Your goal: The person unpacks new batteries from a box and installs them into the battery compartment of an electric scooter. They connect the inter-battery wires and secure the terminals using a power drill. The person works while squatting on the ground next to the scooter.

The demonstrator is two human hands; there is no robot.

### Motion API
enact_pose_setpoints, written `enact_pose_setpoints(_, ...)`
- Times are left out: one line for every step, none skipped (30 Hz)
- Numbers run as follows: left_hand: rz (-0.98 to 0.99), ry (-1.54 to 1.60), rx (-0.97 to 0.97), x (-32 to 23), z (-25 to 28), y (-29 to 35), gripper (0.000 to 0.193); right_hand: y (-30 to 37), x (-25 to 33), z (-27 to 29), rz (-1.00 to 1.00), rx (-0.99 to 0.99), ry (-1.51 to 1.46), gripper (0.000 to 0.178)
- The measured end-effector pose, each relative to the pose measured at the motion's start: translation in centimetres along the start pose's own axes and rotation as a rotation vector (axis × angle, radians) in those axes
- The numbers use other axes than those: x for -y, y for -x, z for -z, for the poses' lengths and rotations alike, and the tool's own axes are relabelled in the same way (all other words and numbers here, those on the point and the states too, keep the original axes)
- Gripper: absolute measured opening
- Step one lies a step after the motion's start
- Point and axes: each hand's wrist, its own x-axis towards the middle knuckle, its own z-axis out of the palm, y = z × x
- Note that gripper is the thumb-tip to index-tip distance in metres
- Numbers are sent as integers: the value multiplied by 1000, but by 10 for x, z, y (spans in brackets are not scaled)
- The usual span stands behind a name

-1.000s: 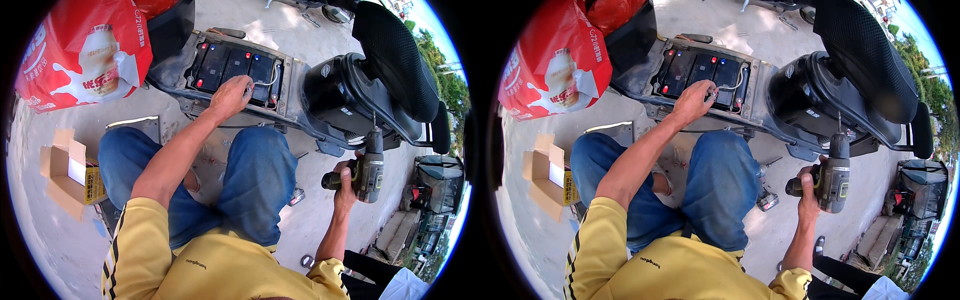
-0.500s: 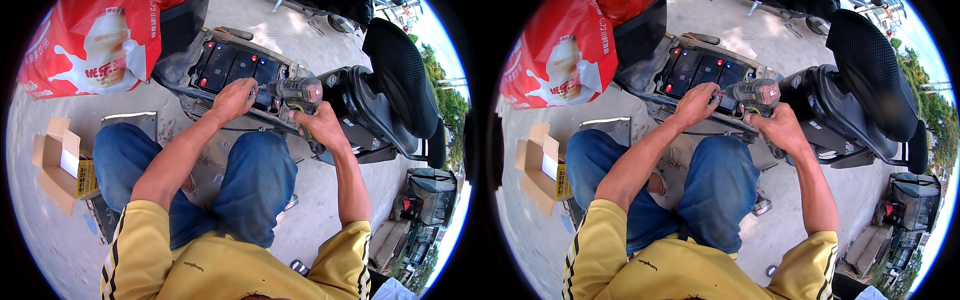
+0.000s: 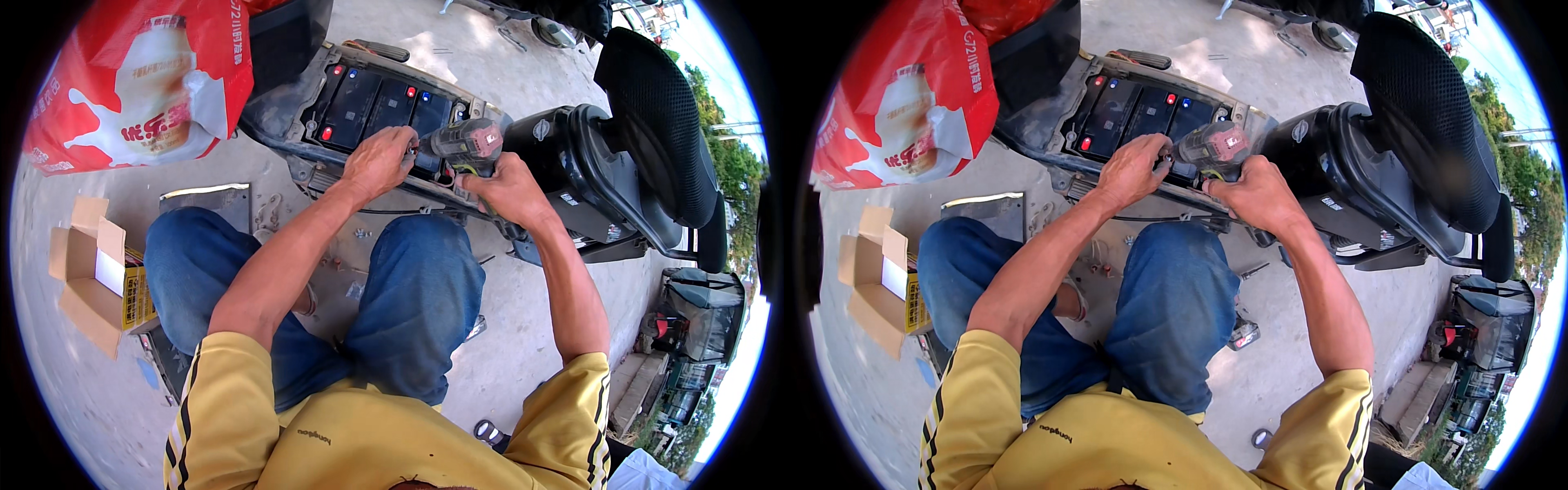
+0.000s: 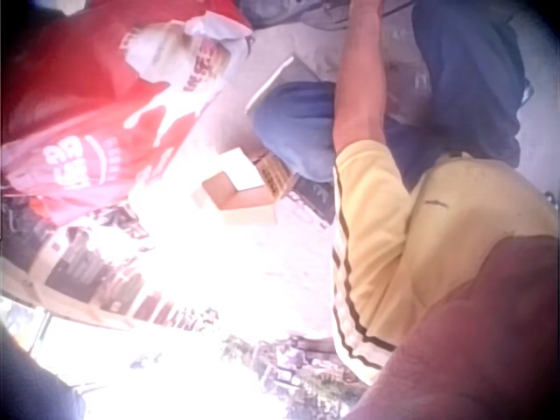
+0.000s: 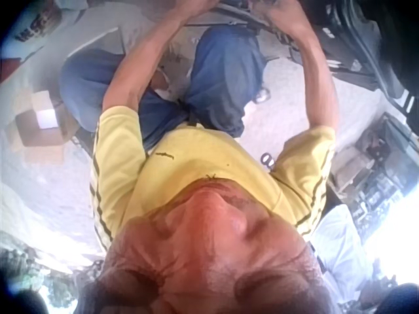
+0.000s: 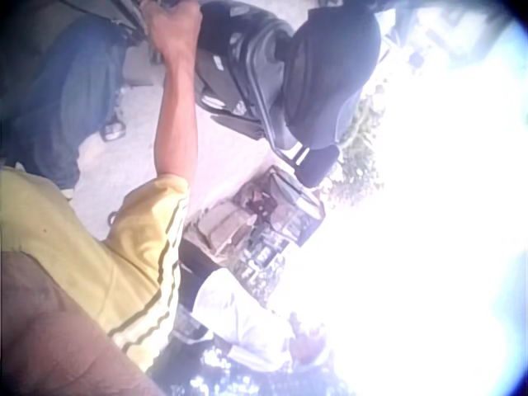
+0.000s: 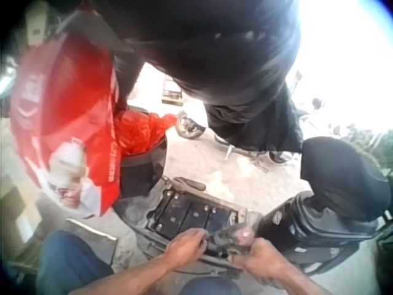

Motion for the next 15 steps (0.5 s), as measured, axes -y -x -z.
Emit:
enact_pose_setpoints(-10,-1,-3,1,-1,0,29,0,0,0,-7,-1,25,44)
enact_pose_setpoints(-20,-2,-5,2,-2,0,30,-1,1,1,-15,-2,50,45)
enact_pose_setpoints(-17,-8,-1,1,-1,0,29,-1,1,1,-15,2,53,45)
enact_pose_setpoints(-13,-14,3,0,0,0,29,-2,1,1,-16,6,57,45)
enact_pose_setpoints(-10,-20,8,-1,1,0,29,-3,1,1,-17,9,60,45)
enact_pose_setpoints(-17,-21,-2,0,0,0,30,-3,2,2,-5,6,84,45)
enact_pose_setpoints(-24,-23,-12,1,-1,0,30,-5,4,3,6,3,107,45)
enact_pose_setpoints(-31,-24,-22,2,-1,0,30,-8,5,5,18,0,130,45)
enact_pose_setpoints(-17,-18,-11,1,-1,0,30,-13,4,6,34,23,130,44)
enact_pose_setpoints(-5,-12,-1,0,-1,-1,30,-21,1,7,49,46,129,44)
enact_pose_setpoints(8,-6,10,-1,-1,-2,31,-26,-1,9,65,68,128,43)
enact_pose_setpoints(10,-6,7,-1,-1,-1,31,-26,10,12,69,85,177,41)
enact_pose_setpoints(12,-6,4,0,0,-1,31,-30,13,14,79,94,205,41)
enact_pose_setpoints(14,-6,1,1,0,-1,31,-34,15,16,89,103,234,40)
enact_pose_setpoints(20,-12,3,0,0,-1,31,-37,16,18,98,112,265,39)
